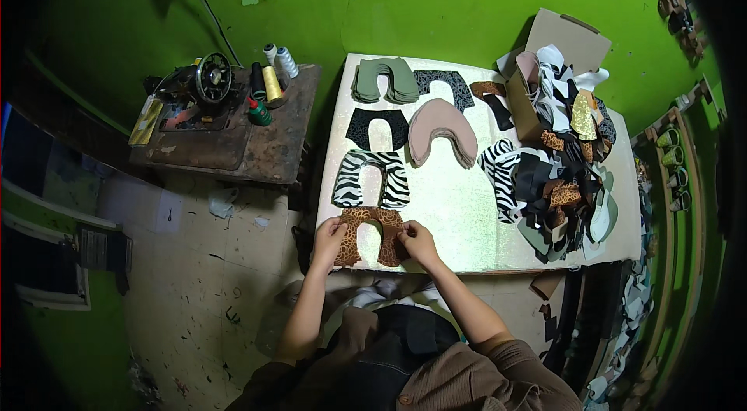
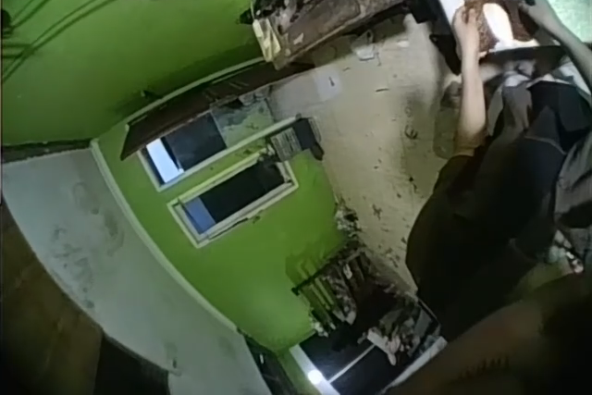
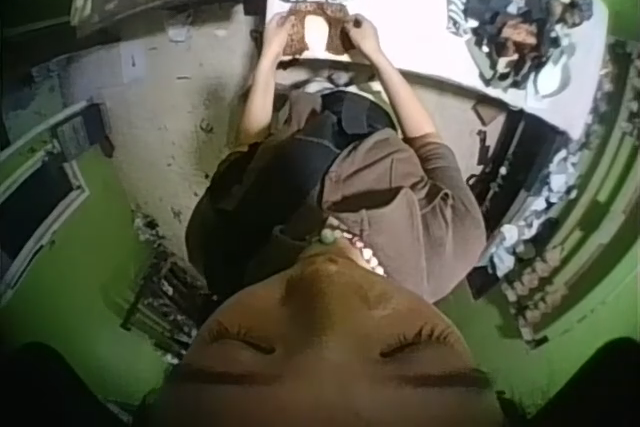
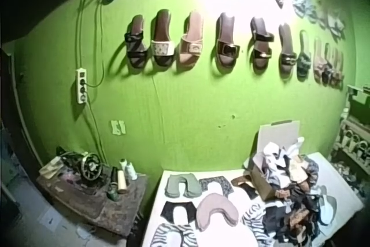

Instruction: Sorting and pairing various patterned shoe upper components on a workbench.

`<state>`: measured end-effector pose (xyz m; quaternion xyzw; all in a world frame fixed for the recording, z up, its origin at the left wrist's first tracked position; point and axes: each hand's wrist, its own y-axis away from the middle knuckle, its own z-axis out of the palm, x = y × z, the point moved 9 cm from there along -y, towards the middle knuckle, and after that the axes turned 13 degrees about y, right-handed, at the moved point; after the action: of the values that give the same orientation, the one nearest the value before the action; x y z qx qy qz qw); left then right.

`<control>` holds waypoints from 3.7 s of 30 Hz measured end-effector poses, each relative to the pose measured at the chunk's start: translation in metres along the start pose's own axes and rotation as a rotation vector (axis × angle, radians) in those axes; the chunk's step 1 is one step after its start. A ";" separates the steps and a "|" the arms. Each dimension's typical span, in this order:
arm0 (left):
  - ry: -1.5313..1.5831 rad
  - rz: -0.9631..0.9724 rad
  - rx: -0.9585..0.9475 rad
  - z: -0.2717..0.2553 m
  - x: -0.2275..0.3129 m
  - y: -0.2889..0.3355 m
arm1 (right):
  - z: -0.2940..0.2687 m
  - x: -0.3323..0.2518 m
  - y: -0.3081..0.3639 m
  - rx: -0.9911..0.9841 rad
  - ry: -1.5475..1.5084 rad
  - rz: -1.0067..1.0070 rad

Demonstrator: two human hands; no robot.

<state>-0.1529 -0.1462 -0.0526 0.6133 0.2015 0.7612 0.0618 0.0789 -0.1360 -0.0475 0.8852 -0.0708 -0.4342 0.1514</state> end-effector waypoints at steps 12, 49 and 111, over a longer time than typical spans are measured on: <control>-1.165 0.700 -0.291 0.086 0.042 0.042 | -0.002 -0.097 0.036 0.259 0.566 -0.730; -0.662 0.942 -0.552 0.468 0.079 0.106 | -0.407 0.014 0.074 0.704 0.365 -0.692; 0.316 -0.287 -0.552 0.547 0.051 0.076 | -0.514 0.050 0.010 0.028 -0.016 -0.696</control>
<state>0.3708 -0.0713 0.1138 0.4131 0.0793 0.8562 0.2999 0.5152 -0.0523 0.2154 0.8549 0.2280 -0.4657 -0.0184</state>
